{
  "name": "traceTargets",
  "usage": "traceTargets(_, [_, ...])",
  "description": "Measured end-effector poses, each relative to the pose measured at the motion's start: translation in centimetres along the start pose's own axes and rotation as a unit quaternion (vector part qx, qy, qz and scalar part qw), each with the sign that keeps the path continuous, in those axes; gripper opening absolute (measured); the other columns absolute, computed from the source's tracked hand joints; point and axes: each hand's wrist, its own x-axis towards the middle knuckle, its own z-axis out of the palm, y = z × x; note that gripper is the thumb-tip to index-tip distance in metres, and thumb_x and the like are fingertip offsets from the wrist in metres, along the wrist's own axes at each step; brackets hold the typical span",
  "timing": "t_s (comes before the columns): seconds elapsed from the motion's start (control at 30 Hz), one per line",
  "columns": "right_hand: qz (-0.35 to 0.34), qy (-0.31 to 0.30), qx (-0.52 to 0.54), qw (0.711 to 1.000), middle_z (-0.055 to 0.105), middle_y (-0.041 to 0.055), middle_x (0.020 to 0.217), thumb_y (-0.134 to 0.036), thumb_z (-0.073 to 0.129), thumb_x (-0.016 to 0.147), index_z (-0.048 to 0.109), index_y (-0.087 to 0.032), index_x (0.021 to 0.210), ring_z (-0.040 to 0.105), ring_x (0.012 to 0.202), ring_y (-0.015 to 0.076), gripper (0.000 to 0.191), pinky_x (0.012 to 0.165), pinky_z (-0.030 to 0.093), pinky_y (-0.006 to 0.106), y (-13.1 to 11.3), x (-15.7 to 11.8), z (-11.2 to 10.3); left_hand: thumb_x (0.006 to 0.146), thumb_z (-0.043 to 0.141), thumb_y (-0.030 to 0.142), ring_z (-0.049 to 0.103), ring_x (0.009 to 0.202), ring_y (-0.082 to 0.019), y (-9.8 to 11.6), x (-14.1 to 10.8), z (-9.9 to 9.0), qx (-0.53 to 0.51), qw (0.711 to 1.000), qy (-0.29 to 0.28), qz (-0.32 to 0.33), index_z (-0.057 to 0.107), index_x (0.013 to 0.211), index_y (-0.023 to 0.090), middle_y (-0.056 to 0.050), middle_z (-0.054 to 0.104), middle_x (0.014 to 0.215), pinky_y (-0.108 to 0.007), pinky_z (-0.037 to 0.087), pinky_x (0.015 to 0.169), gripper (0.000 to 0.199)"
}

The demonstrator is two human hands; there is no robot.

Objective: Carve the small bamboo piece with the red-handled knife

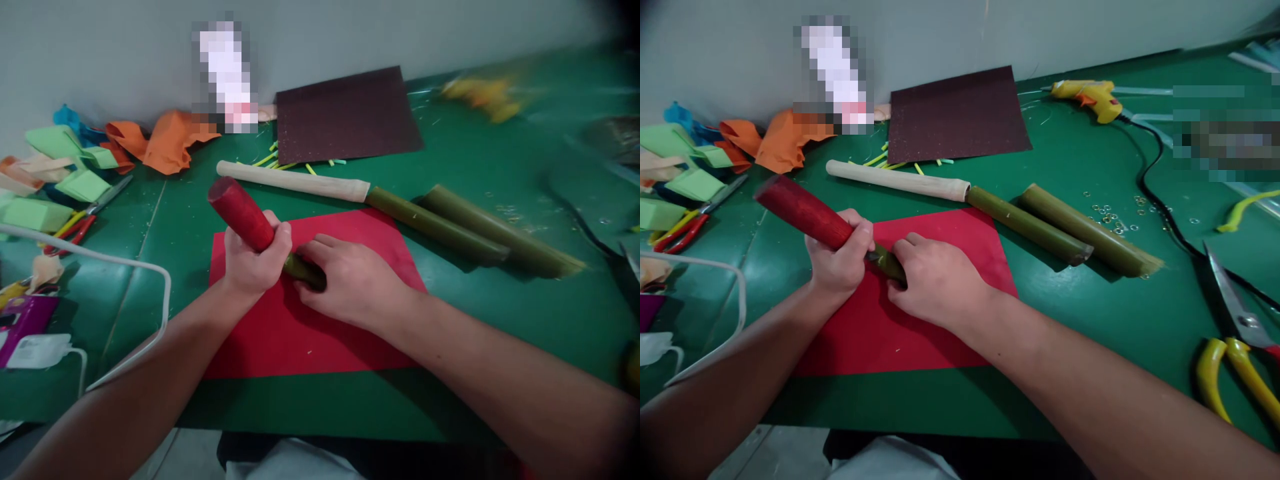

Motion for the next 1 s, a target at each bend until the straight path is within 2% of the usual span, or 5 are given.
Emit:
traceTargets(0.23, [-0.007,0.010,-0.003,1.000,0.063,0.0051,0.086,-0.031,0.057,0.080,0.062,-0.016,0.088,0.053,0.070,0.0152,0.018,0.059,0.030,0.030,0.1,0.0,0.2,0.080,0.059,0.018,0.044,0.049,-0.009,0.3,0.3,-0.1,0.018,1.000,0.001,-0.008,0.049,0.053,0.020,0.004,0.045,0.051,-0.027,0.040,0.050,0.028])
traceTargets(0.43, [0.009,0.017,-0.010,1.000,0.063,0.0051,0.082,-0.031,0.056,0.078,0.060,-0.016,0.087,0.050,0.067,0.0154,0.018,0.056,0.026,0.031,-0.2,0.2,0.0,0.083,0.061,0.018,0.044,0.049,-0.009,-0.3,0.2,-0.2,0.015,1.000,-0.012,0.024,0.051,0.056,0.020,0.004,0.046,0.052,-0.027,0.038,0.050,0.028])
traceTargets(0.7, [0.005,0.004,-0.005,1.000,0.063,0.0050,0.085,-0.033,0.057,0.079,0.058,-0.017,0.088,0.051,0.068,0.0158,0.018,0.057,0.028,0.031,-0.2,0.2,0.2,0.085,0.061,0.018,0.043,0.051,-0.010,-0.6,0.0,-0.2,0.011,0.999,-0.005,0.036,0.050,0.057,0.021,0.004,0.045,0.054,-0.028,0.037,0.052,0.029])
traceTargets(1.0, [0.014,-0.008,-0.005,1.000,0.062,0.0034,0.083,-0.032,0.057,0.079,0.057,-0.017,0.089,0.048,0.066,0.0140,0.018,0.057,0.027,0.029,-0.4,0.3,0.0,0.082,0.061,0.013,0.041,0.048,-0.007,-0.7,0.2,0.0,0.009,0.998,0.009,0.063,0.047,0.056,0.018,0.005,0.043,0.052,-0.024,0.037,0.049,0.030])
